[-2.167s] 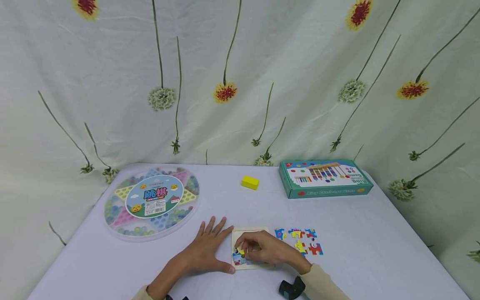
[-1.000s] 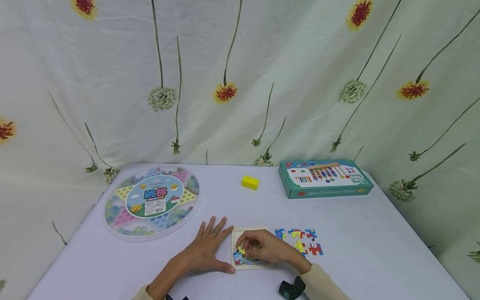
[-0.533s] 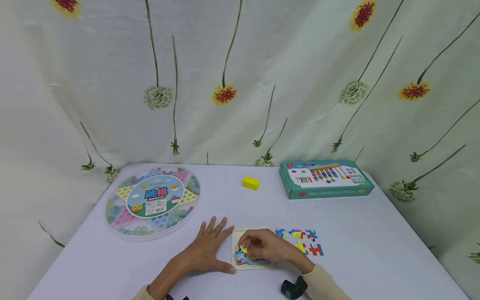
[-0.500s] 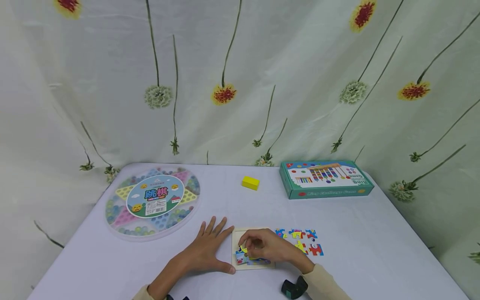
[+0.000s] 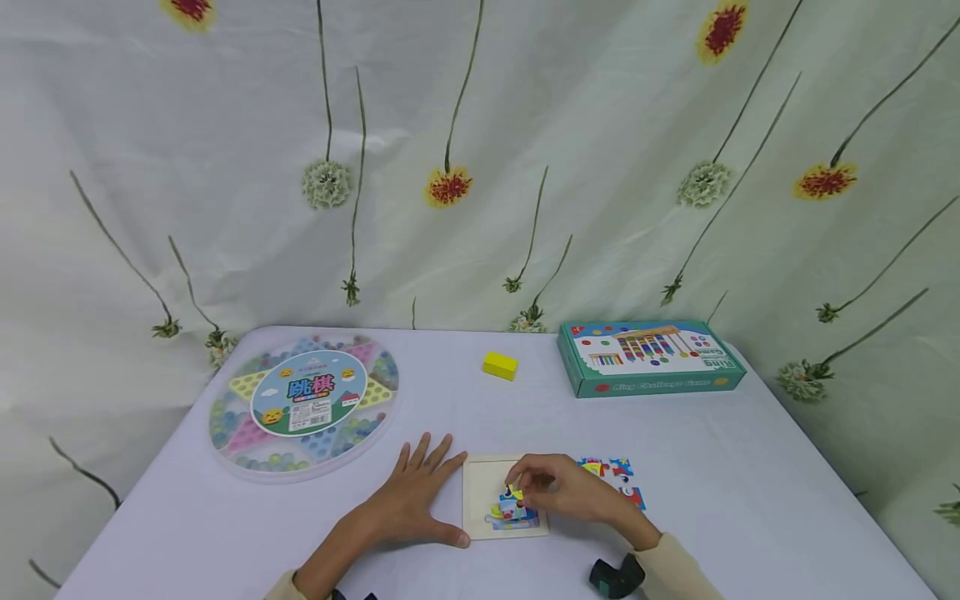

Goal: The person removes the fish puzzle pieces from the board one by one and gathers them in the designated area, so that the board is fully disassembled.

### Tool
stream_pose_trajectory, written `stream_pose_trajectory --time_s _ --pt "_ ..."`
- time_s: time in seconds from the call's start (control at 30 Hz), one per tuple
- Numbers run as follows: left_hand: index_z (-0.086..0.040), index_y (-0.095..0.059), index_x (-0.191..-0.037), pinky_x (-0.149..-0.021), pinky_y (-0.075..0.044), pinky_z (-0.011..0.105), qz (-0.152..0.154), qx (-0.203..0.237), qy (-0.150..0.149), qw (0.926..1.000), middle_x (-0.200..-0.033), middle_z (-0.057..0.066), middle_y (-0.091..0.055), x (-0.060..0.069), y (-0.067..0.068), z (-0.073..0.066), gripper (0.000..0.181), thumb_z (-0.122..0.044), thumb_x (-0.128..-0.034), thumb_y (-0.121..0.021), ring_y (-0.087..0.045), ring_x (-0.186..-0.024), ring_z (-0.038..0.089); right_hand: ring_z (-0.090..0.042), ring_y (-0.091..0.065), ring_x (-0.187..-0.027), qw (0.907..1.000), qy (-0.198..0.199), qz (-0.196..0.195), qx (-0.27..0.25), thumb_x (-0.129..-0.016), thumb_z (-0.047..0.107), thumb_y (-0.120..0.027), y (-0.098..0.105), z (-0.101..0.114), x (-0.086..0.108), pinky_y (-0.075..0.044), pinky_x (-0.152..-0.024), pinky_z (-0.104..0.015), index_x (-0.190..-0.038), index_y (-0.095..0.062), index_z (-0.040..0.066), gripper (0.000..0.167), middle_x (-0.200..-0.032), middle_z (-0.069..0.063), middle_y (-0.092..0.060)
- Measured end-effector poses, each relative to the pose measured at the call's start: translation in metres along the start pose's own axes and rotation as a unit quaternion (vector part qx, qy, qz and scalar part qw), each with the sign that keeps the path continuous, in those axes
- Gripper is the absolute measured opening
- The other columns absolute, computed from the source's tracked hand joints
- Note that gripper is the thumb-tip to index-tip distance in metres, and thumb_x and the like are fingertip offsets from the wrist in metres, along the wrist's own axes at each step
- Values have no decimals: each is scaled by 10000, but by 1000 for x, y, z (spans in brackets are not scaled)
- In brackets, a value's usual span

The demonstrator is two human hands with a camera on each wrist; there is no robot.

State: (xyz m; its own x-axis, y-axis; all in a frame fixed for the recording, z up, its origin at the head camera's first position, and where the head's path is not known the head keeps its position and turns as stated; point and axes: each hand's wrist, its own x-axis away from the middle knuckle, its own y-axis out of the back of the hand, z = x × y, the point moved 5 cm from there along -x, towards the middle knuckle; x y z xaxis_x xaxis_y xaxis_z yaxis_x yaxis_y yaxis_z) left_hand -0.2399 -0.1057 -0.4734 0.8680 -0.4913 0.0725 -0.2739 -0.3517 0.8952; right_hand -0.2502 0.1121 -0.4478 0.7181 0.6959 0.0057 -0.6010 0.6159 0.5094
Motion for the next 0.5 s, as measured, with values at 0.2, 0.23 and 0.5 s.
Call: stream_pose_trajectory --time_s 0.2,0.23,0.5 --pt "-181 -330 -1501 -1141 17 614 21 7 48 10000 -1602 108 -142 0 0 0 1126 -782 -612 -674 18 -1459 406 -70 -529 -793 9998 -128 -166 1 -878 48 -659 10 -5 16 -470 -734 -199 -1082 -641 120 217 -879 7 -602" --pt "-182 -330 -1501 -1141 19 613 26 27 60 10000 -1603 107 -140 0 0 0 1126 -780 -612 -676 19 -1460 405 -71 -528 -794 9997 -129 -193 30 -876 49 -660 12 -6 19 -468 -728 -200 -1081 -640 118 218 -881 4 -602" --pt "-182 -317 -1506 -1139 26 615 79 57 68 9999 -1605 105 -129 0 0 1 1129 -784 -618 -668 31 -1462 397 -68 -538 -785 9991 -155 -299 251 -874 62 -658 23 -13 40 -475 -680 -202 -1067 -644 142 209 -876 10 -611"
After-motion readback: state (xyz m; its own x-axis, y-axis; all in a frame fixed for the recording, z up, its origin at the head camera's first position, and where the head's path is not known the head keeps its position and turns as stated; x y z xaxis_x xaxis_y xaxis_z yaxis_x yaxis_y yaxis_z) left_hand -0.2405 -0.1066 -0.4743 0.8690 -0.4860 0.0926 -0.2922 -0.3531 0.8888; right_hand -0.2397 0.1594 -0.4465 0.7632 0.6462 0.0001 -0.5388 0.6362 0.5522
